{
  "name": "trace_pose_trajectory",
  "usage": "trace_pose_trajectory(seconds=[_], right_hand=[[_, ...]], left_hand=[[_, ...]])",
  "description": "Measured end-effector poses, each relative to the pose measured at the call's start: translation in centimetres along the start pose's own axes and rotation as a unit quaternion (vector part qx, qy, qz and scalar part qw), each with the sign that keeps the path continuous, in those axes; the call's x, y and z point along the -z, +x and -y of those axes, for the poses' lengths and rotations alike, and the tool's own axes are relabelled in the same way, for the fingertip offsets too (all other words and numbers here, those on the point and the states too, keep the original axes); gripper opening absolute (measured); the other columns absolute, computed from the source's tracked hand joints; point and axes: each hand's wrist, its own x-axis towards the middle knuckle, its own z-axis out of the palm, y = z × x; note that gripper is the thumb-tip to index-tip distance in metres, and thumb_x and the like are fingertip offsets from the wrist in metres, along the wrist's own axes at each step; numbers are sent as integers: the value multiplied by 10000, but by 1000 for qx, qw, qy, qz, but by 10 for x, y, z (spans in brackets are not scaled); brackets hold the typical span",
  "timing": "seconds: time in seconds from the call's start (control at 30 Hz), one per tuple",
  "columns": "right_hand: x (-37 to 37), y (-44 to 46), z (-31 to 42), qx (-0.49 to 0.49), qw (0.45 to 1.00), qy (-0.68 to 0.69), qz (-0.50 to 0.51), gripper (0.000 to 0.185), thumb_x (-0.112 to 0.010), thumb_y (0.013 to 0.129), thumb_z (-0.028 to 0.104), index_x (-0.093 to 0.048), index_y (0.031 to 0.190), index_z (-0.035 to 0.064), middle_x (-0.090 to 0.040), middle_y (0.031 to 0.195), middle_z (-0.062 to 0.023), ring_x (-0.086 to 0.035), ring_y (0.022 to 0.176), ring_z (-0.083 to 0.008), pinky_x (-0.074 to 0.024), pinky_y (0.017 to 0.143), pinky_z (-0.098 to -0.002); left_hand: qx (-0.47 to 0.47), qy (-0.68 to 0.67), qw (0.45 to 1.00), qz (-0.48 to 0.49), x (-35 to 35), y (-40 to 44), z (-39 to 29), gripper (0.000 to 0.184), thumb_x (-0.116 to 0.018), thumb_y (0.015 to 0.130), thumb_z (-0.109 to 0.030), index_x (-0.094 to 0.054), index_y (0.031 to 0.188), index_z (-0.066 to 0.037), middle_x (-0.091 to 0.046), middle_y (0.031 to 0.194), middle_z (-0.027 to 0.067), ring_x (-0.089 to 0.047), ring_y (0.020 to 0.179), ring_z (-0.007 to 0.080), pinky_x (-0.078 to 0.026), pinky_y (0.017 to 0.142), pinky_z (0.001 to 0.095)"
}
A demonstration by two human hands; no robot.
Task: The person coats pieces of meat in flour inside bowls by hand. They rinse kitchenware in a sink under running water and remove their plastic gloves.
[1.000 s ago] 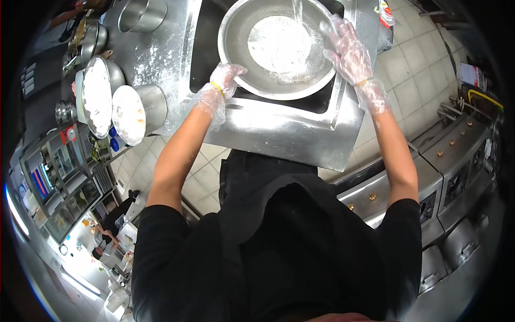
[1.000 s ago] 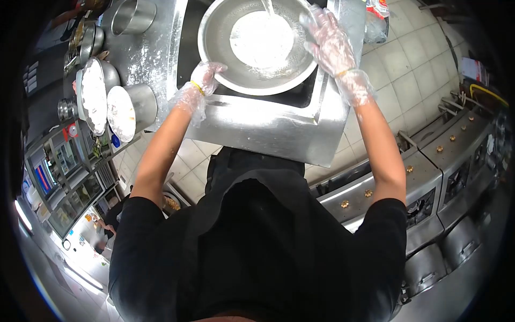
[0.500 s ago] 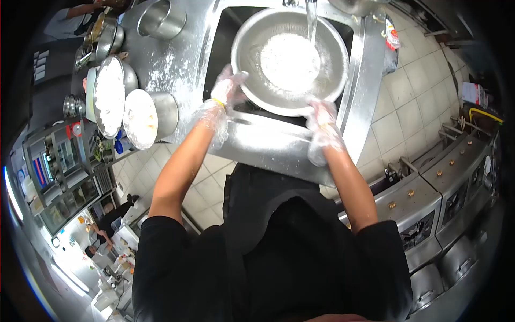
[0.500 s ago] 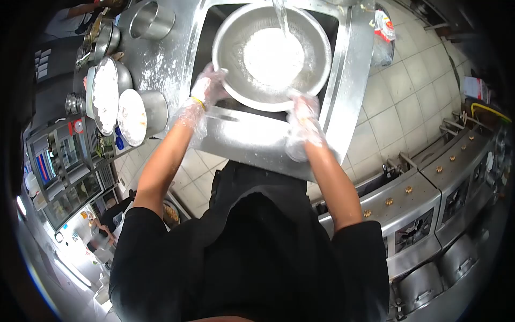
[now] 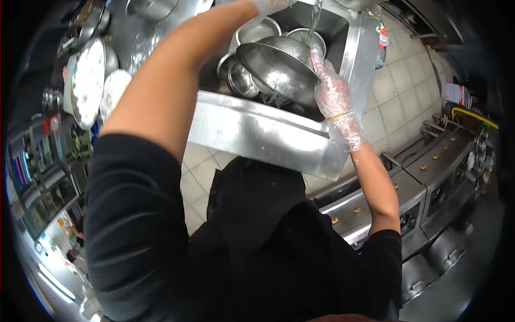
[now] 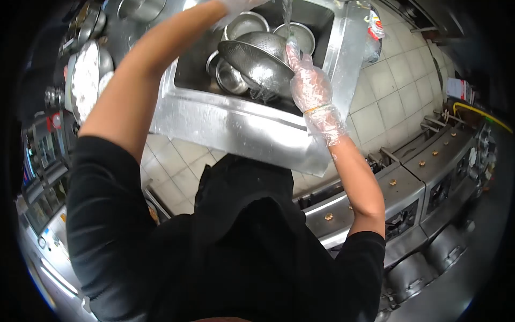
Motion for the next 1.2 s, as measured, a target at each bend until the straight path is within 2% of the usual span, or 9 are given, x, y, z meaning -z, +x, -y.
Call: trace_pose_trajectory(seconds=[0.27,0.5,0.8,0.87,0.9,1.0,1.07,1.17,1.2], right_hand=[[52,-24,51,121,991,-53,-2,803,-450,646,-124,-382,1307,328,-356,1347,-163,-537,1053,-328,-507,762,-367],[61,-73,146,197,975,91,-41,596,-410,759,-111,-367,1327,64,-378,1367,-78,-303,1288,-190,-179,1069,-303],[106,-148,296,256,943,136,-164,648,-353,714,-201,-330,1330,-2,-292,1415,-81,-302,1276,-174,-208,1003,-213],[85,-186,396,163,954,85,-235,599,-409,734,-126,-351,1316,5,-338,1377,-131,-389,1224,-194,-261,1013,-260],[68,-198,387,92,927,342,-122,543,-444,770,-50,-366,1303,19,-368,1342,-165,-431,1182,-199,-293,1009,-300],[-32,-238,402,137,924,347,84,428,-488,829,138,-401,1229,15,-495,1119,-139,-532,962,-201,-399,883,-344],[-131,-260,463,96,896,394,180,342,-503,819,158,-456,1119,1,-525,994,-148,-543,919,-227,-420,840,-361],[-304,-309,503,91,893,351,267,256,-524,805,188,-539,955,-18,-570,807,-163,-560,854,-265,-451,775,-387],[-369,-331,495,140,908,276,284,247,-531,800,198,-566,900,-25,-584,745,-167,-566,833,-278,-461,754,-396]], left_hand=[[19,-26,996,-86,43,-123,-13,544,-512,756,-139,-394,1283,-71,-446,1269,157,-426,1176,285,-367,970,341],[74,0,987,-142,117,-379,-35,557,-519,769,-152,-368,1300,-75,-418,1298,154,-408,1195,288,-361,975,348],[226,-233,897,-300,116,-696,-143,576,-528,786,-168,-336,1322,-80,-383,1336,150,-386,1221,292,-354,981,357],[194,-591,714,-321,63,-742,-190,589,-517,815,-184,-286,1349,-94,-349,1358,125,-390,1212,291,-360,980,390],[185,-720,579,-336,36,-765,-214,595,-512,829,-191,-261,1362,-101,-332,1369,113,-393,1208,290,-363,979,407],[299,-760,499,-290,2,-788,-254,650,-510,864,-256,-160,1393,-115,-242,1405,117,-353,1229,295,-355,976,452],[361,-815,191,-411,-40,-821,-270,665,-524,851,-219,-154,1383,-72,-270,1386,148,-380,1192,315,-331,1002,417],[437,-731,-60,-520,-137,-910,-302,381,-571,807,-155,-487,1157,-31,-505,1183,137,-472,1090,245,-352,979,394],[505,-691,-7,-517,-148,-925,-309,288,-603,777,-126,-563,1046,-34,-557,1096,109,-500,1045,232,-383,942,372]])
